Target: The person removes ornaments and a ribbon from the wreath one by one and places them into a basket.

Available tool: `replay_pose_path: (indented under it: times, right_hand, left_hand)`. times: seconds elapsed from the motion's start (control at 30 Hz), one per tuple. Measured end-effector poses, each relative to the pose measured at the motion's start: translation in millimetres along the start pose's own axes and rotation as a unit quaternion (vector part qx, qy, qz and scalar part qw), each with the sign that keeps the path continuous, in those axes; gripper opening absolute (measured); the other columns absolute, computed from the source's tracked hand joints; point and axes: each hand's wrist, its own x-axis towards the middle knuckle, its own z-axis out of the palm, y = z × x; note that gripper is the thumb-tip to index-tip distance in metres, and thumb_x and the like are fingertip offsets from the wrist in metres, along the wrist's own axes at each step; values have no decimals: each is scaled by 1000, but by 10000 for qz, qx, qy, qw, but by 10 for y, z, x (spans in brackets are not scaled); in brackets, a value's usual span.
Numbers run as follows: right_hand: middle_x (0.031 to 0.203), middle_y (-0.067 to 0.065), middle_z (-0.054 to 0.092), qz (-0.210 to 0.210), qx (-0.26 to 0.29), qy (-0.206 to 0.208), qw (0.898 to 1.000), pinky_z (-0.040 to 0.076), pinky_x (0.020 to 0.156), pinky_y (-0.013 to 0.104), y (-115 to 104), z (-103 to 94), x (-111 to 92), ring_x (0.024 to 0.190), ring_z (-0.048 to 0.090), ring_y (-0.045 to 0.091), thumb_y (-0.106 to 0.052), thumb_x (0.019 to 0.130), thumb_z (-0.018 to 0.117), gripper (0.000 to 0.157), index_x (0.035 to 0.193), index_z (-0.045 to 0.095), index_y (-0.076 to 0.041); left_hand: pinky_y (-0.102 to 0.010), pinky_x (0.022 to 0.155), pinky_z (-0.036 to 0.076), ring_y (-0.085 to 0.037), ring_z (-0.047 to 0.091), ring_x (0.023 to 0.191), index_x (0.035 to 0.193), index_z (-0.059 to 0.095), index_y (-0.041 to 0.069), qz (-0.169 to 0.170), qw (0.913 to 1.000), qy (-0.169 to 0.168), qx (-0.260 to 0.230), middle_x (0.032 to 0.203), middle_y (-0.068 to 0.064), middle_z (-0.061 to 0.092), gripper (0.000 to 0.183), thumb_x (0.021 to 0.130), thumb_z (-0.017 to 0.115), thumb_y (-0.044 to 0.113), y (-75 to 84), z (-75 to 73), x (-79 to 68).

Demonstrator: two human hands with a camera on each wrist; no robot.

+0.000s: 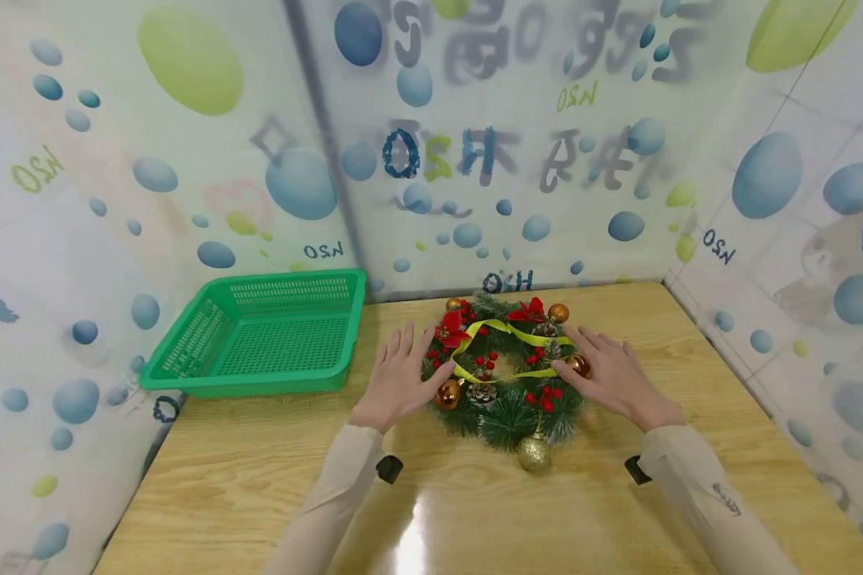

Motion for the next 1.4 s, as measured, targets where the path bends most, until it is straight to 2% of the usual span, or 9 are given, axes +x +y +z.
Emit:
replay_pose_path:
  times: [0.3,0.47,0.6,0.8,0.93,1.1,1.23,1.4]
  right_hand:
    - [159,29,34,-117,367,225,9990,23,112,79,22,59,-125,142,36,54,-51,101,53,76,161,29,-11]
    - [161,28,31,117,857,169,9961,28,114,73,77,55,-246,145,32,52,-49,102,55,79,161,26,-5]
    - [162,27,29,170,922,355,9950,28,115,71,92,84,-343,146,31,51,-48,101,57,81,160,26,-2]
    - [156,27,41,-557,754,1115,9893,34,110,72,3,187,-428,142,38,51,-33,97,68,72,153,40,3]
    - [153,28,45,-993,580,1556,9811,36,108,72,-65,247,-468,140,39,52,-26,92,73,71,149,45,5]
    - [149,29,48,-1451,399,2079,9665,38,106,71,-132,328,-515,138,44,50,-26,91,72,68,145,49,8]
    - [146,29,52,-1731,283,2136,9610,43,102,66,-198,425,-575,132,51,48,-24,91,73,64,141,52,10]
    - [147,26,52,-1481,186,1847,9714,48,101,62,-243,523,-637,130,54,44,-17,84,78,70,143,52,9]
  left_hand:
    - [-60,126,19,-42,16,155,164,20,17,27,9989,149,-454,169,-18,16,75,105,33,62,-44,89,-56]
    - [-63,125,21,-41,19,155,163,22,12,-55,9957,238,-888,168,-19,20,69,108,32,53,-96,148,-78]
    - [-60,126,21,-41,21,154,161,24,7,-131,9919,218,-1243,168,-17,20,63,111,30,43,-162,187,-103]
    - [-52,128,21,-40,25,153,160,27,2,-253,9870,215,-1574,166,-18,25,58,111,26,34,-261,230,-141]
    - [-50,127,22,-38,27,153,158,28,-1,-304,9843,252,-1718,164,-21,28,55,111,28,27,-302,246,-159]
    - [-51,126,28,-40,33,150,154,33,-7,-276,9834,320,-1764,160,-25,36,52,109,32,18,-357,273,-176]
    - [-52,124,30,-42,36,148,152,35,-9,-270,9834,294,-1768,157,-26,39,51,107,37,15,-378,298,-184]
    - [-54,123,32,-43,39,145,152,35,-9,-248,9826,151,-1836,156,-27,40,53,106,42,15,-390,340,-188]
